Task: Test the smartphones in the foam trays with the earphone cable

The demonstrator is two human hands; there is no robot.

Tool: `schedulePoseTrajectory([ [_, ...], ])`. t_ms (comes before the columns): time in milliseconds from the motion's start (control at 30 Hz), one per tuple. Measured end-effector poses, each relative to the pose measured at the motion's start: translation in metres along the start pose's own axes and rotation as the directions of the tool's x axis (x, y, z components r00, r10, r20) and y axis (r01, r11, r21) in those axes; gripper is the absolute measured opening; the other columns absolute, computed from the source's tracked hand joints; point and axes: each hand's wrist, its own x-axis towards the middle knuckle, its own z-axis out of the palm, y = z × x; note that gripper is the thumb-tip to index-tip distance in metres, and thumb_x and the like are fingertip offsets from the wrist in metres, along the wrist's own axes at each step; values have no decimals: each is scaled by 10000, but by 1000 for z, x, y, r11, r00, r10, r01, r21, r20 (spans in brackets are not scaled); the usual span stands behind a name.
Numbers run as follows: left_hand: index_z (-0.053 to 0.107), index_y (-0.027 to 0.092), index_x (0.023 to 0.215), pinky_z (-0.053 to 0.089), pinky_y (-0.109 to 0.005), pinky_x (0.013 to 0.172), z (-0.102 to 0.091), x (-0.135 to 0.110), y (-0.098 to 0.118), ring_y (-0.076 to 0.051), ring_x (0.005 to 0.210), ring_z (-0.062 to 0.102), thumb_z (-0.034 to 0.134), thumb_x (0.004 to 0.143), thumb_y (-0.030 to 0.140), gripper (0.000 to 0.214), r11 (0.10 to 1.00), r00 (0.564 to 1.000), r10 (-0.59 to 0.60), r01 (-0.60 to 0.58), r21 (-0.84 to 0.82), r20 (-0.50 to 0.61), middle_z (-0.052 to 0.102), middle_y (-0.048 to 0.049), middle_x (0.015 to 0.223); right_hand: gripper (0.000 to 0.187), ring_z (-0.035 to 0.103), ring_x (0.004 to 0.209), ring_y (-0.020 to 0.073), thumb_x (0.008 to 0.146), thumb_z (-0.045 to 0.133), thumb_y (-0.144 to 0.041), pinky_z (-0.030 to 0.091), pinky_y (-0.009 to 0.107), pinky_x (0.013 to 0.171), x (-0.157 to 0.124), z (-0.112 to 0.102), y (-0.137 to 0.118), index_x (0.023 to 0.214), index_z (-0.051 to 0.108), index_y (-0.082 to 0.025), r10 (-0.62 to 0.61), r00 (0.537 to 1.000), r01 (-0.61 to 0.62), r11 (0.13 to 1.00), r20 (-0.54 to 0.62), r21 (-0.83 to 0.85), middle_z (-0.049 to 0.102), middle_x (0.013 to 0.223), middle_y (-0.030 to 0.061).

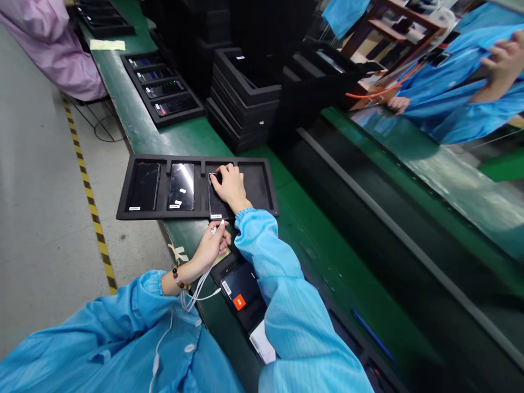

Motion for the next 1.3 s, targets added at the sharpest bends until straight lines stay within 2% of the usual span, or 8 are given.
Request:
schedulePoseTrajectory([
  [267, 652, 153, 997, 475, -259, 582, 5, 2, 2, -125, 609, 587, 811, 997, 585, 460, 999, 999, 11, -12, -32, -32, 702, -57, 792, 285, 548, 1253, 377, 1122, 513, -429, 457, 560, 1107, 0, 1, -4, 1180, 673, -201, 45, 999, -45, 999, -23, -2, 669, 1324, 189],
  [467, 699, 125, 1018, 496, -252, 635, 3, -4, 6, -137, 675, 651, 782, 1035, 492, 377, 999, 997, 31, -33, -27, -75, 755, -97, 838, 296, 550, 1245, 389, 1124, 470, -405, 449, 557, 1087, -2, 2, -11, 1169, 664, -186, 91, 995, -93, 994, -38, -49, 671, 1308, 209],
  [700, 711, 122, 990, 501, -262, 647, 3, -5, 10, -150, 657, 669, 806, 1008, 521, 411, 999, 993, 44, -45, -9, -111, 761, -85, 774, 272, 554, 1234, 379, 1124, 478, -371, 426, 523, 1066, -5, 4, -16, 1163, 660, -173, 122, 990, -128, 988, -72, -86, 681, 1287, 202],
  [800, 704, 125, 939, 490, -261, 625, 5, -2, 11, -151, 625, 665, 800, 1013, 520, 413, 999, 992, 33, -35, -11, -121, 749, -84, 731, 268, 552, 1232, 377, 1125, 474, -363, 418, 521, 1067, -6, 4, -17, 1156, 662, -174, 121, 989, -128, 987, -80, -94, 684, 1280, 201],
  [967, 712, 113, 960, 519, -268, 652, 7, -3, 14, -152, 638, 680, 766, 1041, 460, 361, 999, 991, -2, -5, -53, -134, 778, -118, 783, 271, 543, 1223, 379, 1115, 460, -352, 405, 532, 1068, -8, 5, -17, 1147, 657, -169, 123, 988, -132, 986, -91, -100, 677, 1281, 212],
  [1133, 707, 121, 931, 503, -263, 646, 12, -4, 10, -151, 641, 673, 791, 1021, 485, 384, 997, 985, 29, -40, -59, -168, 766, -103, 764, 259, 542, 1216, 376, 1104, 452, -337, 402, 535, 1058, -8, 6, -18, 1120, 649, -169, 139, 986, -148, 984, -98, -95, 673, 1268, 209],
  [1300, 678, 143, 917, 472, -250, 613, 17, -1, 4, -136, 620, 646, 734, 1054, 523, 407, 997, 975, 55, -67, -47, -216, 766, -89, 773, 252, 550, 1221, 367, 1109, 450, -338, 400, 529, 1063, -9, 6, -18, 1115, 643, -176, 155, 982, -165, 982, -105, -96, 679, 1269, 197],
])
